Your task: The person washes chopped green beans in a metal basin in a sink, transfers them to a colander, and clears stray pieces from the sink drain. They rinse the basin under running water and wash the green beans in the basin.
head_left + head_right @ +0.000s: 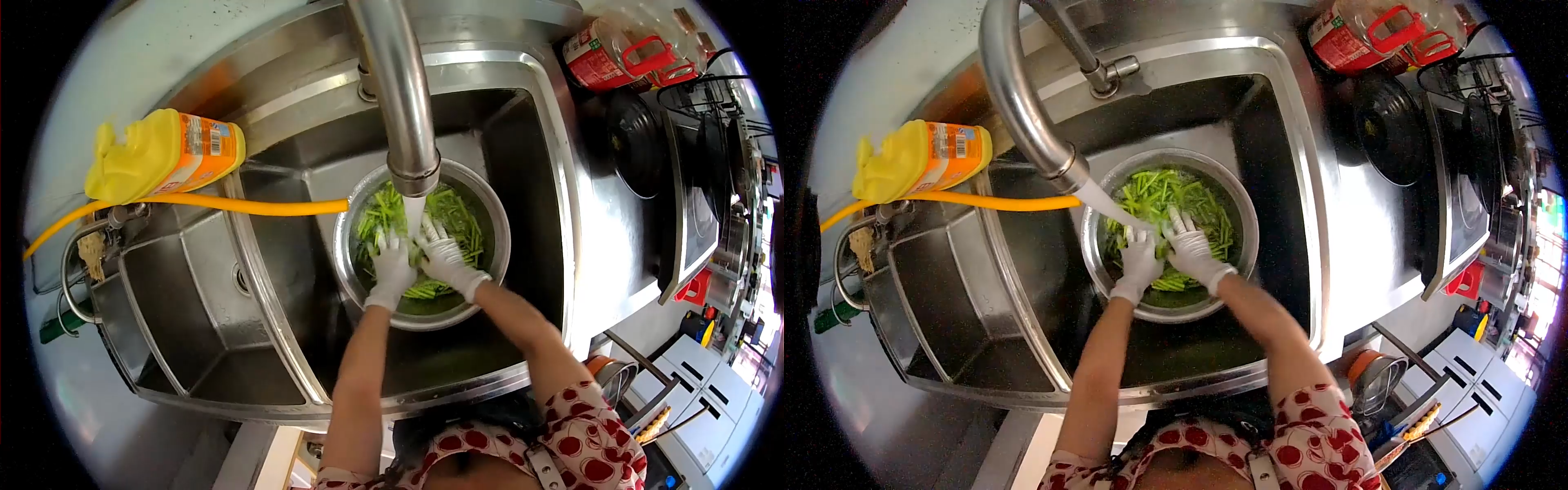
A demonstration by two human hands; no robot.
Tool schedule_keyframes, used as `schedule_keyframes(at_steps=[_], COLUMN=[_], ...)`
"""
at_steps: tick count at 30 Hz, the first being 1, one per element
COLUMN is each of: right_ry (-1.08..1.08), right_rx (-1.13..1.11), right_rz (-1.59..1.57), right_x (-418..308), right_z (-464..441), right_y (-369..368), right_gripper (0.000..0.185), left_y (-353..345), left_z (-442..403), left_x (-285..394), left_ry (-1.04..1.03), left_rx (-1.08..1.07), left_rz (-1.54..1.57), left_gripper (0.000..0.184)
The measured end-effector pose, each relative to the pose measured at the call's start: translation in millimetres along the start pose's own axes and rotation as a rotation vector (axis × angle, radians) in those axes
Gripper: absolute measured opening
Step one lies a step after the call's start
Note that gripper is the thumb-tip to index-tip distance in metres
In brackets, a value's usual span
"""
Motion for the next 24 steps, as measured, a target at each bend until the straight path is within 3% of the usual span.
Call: schedule_keyframes(at_steps=[1,2,4,5,6,8,9,10,12,13,14,16,18,19,20,22,24], right_ry=[0.090,0.100,-0.081,-0.156,-0.232,-0.276,-0.186,-0.099,0.047,0.121,0.197,-0.004,-0.100,-0.036,-0.030,-0.205,-0.535], right_rx=[-0.217,-0.380,-0.314,-0.029,0.060,-0.091,-0.153,-0.217,-0.245,-0.234,-0.218,-0.233,-0.318,-0.390,-0.419,-0.510,-0.205], right_rz=[-0.053,0.047,0.007,-0.002,-0.031,-0.190,-0.003,0.179,0.061,0.055,0.053,0.112,0.133,0.196,0.190,0.072,-0.492], right_x=[12.0,20.6,43.0,49.3,47.3,37.7,15.8,-6.6,-2.3,16.9,34.6,43.5,19.7,11.2,7.2,1.4,26.4], right_z=[6.2,6.9,-8.7,-23.5,-43.5,-80.3,-79.6,-66.7,-33.3,-18.9,-13.2,-18.2,-1.2,10.0,15.9,2.9,-19.0], right_y=[22.1,38.0,45.9,50.3,61.6,52.4,45.6,35.7,19.2,24.6,32.8,35.8,47.5,46.9,39.8,46.6,-6.7], right_gripper=[0.059,0.053,0.039,0.026,0.031,0.051,0.060,0.070,0.078,0.078,0.079,0.088,0.099,0.105,0.108,0.100,0.086], left_y=[19.3,29.0,46.5,44.5,54.5,55.9,49.0,26.0,24.6,37.9,38.4,47.5,57.3,18.9,-25.3,15.7,34.0], left_z=[7.8,18.4,17.7,8.2,-10.2,-25.5,-35.7,-38.7,-14.7,-0.2,9.1,10.8,23.2,28.5,37.7,26.7,15.5], left_x=[5.0,-0.5,-7.9,-18.6,-22.4,-19.9,-15.1,-8.7,6.0,4.8,-12.7,-12.6,19.9,15.2,5.3,31.8,27.3], left_ry=[-0.031,-0.178,-0.105,-0.009,0.132,0.229,0.062,0.017,-0.059,-0.028,-0.142,0.022,0.082,0.023,-0.074,0.123,0.314], left_rx=[-0.314,-0.282,-0.380,-0.244,-0.277,0.349,0.421,0.302,0.036,-0.179,-0.140,-0.211,-0.301,-0.343,-0.066,-0.333,-0.208], left_rz=[-0.107,-0.078,0.054,0.249,0.251,0.355,0.464,0.231,0.014,0.114,-0.001,0.112,-0.062,-0.363,-0.517,-0.223,0.087], left_gripper=[0.059,0.051,0.040,0.033,0.036,0.047,0.061,0.069,0.073,0.077,0.081,0.081,0.081,0.097,0.106,0.101,0.090])
Point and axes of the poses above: each hand's wrist, its own z-axis away from the middle knuckle, its own y-axis out of the back of the hand, x = y × z, the point moved 3 cm from there along -z, towards the middle knuckle, and after that the axes turned 8 degrees about z, right-handed, at the moved point
